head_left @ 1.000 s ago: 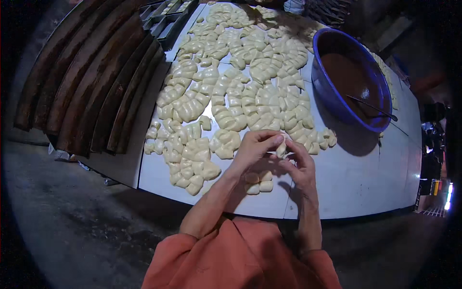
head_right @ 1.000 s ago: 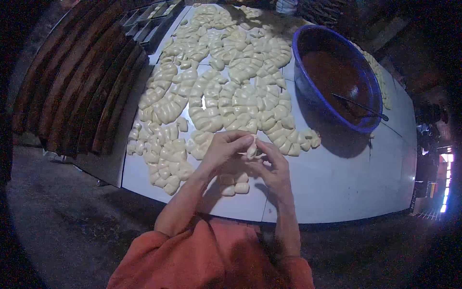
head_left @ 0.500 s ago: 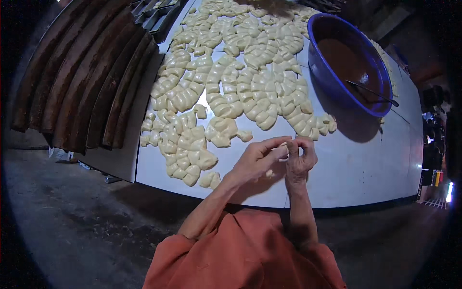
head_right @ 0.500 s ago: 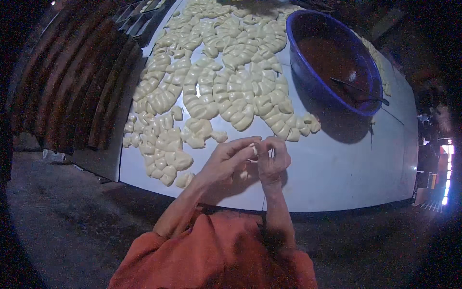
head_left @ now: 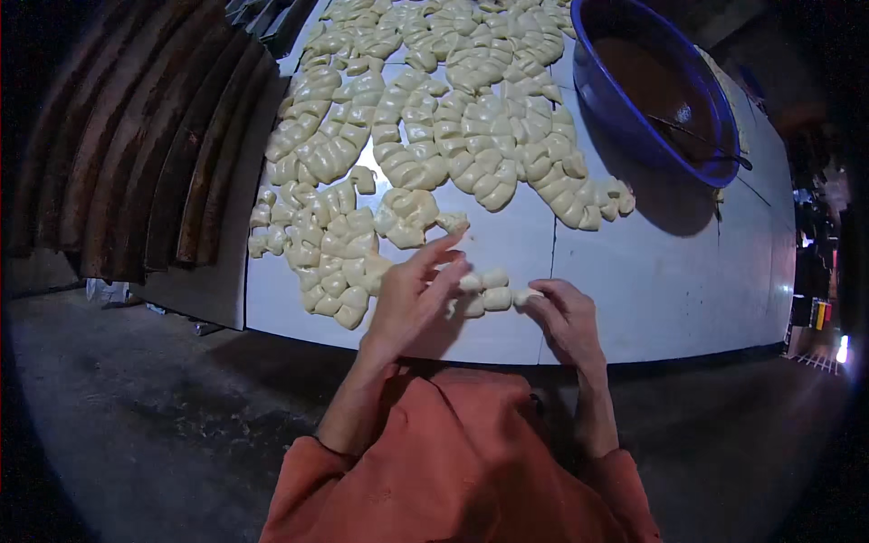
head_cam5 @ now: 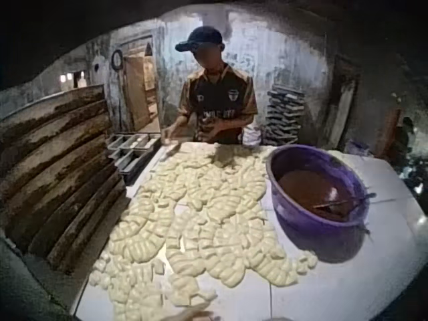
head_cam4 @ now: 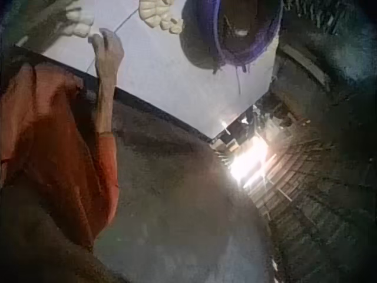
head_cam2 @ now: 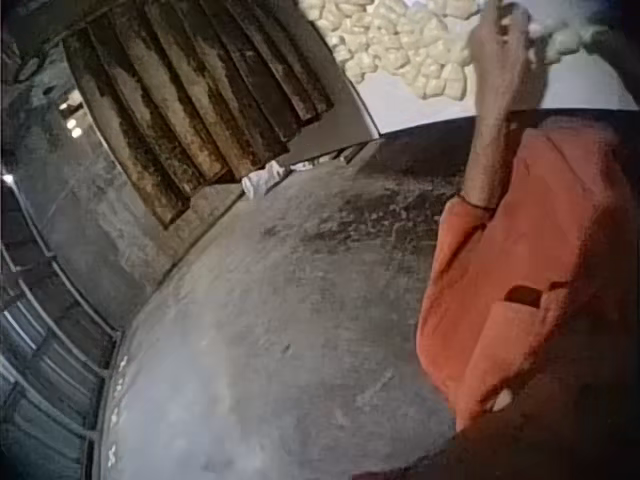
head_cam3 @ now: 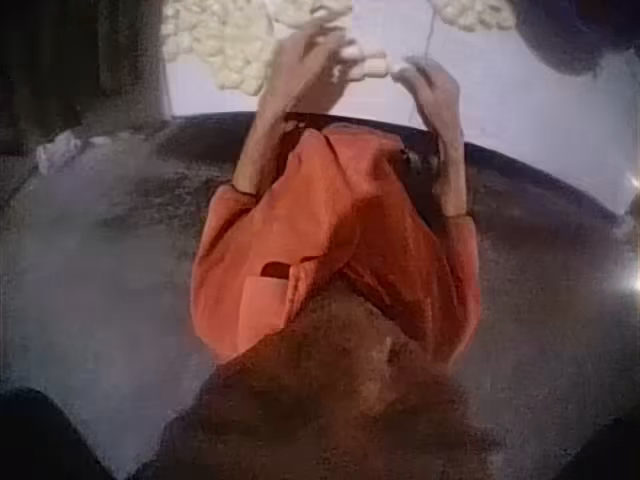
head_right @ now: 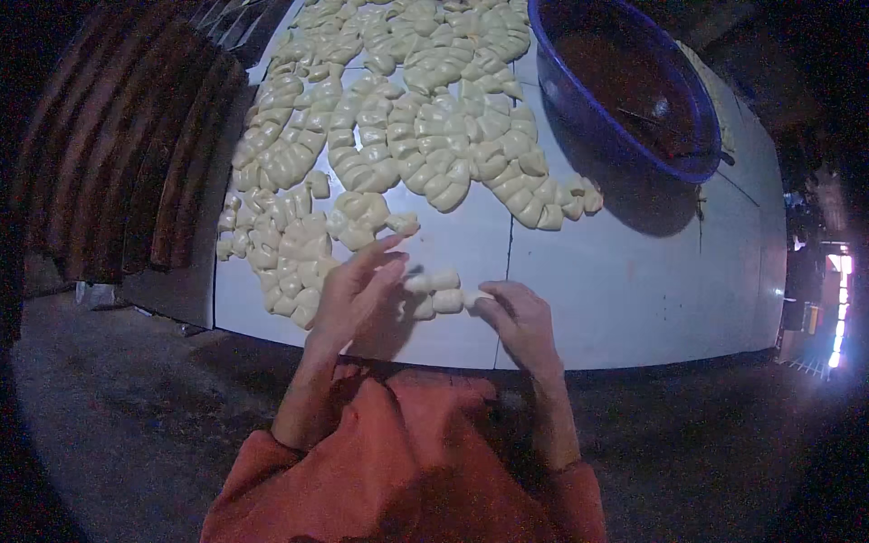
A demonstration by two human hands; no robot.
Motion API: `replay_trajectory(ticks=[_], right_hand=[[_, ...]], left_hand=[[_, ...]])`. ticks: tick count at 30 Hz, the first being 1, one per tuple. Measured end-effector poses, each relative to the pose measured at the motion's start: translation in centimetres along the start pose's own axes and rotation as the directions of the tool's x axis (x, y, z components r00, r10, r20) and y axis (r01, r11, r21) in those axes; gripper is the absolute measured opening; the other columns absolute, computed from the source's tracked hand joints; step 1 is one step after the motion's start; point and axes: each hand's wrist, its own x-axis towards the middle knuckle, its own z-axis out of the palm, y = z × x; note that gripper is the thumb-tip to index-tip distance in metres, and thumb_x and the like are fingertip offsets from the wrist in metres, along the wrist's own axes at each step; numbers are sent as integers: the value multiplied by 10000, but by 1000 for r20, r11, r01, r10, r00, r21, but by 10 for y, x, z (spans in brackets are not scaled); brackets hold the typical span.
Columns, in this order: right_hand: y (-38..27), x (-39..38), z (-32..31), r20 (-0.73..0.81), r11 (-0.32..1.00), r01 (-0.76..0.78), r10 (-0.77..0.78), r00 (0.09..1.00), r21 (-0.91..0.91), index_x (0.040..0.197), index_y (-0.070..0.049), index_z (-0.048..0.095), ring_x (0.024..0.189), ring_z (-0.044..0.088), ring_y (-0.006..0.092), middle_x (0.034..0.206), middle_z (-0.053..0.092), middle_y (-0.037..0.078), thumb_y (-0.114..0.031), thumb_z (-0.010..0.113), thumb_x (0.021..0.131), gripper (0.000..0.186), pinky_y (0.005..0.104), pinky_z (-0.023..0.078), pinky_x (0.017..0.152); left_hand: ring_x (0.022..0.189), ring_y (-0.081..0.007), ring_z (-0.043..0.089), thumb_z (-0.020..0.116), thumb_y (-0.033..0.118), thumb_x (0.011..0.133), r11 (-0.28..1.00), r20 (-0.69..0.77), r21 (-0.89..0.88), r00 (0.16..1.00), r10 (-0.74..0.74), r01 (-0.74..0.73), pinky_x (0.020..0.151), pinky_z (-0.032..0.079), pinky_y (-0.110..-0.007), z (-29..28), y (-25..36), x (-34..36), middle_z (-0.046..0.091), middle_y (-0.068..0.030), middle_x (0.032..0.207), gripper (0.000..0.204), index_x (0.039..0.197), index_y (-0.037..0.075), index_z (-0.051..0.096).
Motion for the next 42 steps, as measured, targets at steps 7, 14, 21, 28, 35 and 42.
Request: replay_trajectory(ticks=[7, 14, 21, 28, 35, 42], right_hand=[[-22, -2, 20, -162, 797, 289, -430, 888, -531, 1046, -49, 688, 896, 640, 313, 982, 687, 130, -183, 721, 850, 240, 409, 506, 813], [-79, -2, 110, 325, 729, 576, -480, 815, -369, 1178, -20, 622, 859, 649, 304, 989, 655, 126, -226, 742, 841, 413, 411, 525, 743], [-64, 12, 141, 266, 821, 528, -470, 841, -216, 1113, -11, 636, 892, 647, 338, 923, 658, 180, -120, 638, 819, 313, 442, 517, 775], [-98, 11, 127, 358, 998, 4, 21, 933, -68, 1044, 6, 649, 792, 626, 275, 936, 641, 165, -265, 701, 869, 326, 384, 498, 715], [-84, 16, 122, 413, 997, 67, -42, 910, -46, 1057, -6, 570, 893, 644, 350, 983, 653, 190, -293, 647, 926, 324, 413, 498, 788], [-68, 18, 127, 337, 888, 443, -383, 860, -122, 1098, 15, 591, 799, 653, 309, 950, 659, 207, -137, 652, 896, 260, 398, 523, 686]], left_hand=[[874, -129, 674, 610, 99, 961, 931, -328, 364, 937, 120, 8, 691, 544, -258, -79, -31, -51, 713, -91, 1089, 282, 1224, 12, 661], [933, -203, 676, 556, -32, 845, 929, -274, 367, 950, 149, -40, 789, 553, -321, -90, -44, -73, 686, -120, 1136, 501, 1338, 52, 582], [1013, -332, 612, 669, 45, 813, 697, 121, 643, 941, 317, -318, 862, 515, -411, -74, -43, -65, 631, -151, 1123, 823, 1537, 69, 277], [873, -310, 659, 749, 146, 829, 883, -2, 396, 961, 275, -252, 784, 530, -395, -75, -60, -63, 667, -141, 992, 971, 1583, 75, 141], [832, -298, 662, 758, 145, 823, 875, -26, 422, 962, 273, -237, 745, 532, -385, -70, -66, -64, 661, -131, 942, 954, 1579, 90, 179], [825, -327, 640, 754, 151, 812, 753, -23, 592, 927, 374, -289, 725, 510, -420, -53, -63, -65, 647, -130, 945, 816, 1502, 55, 330]])
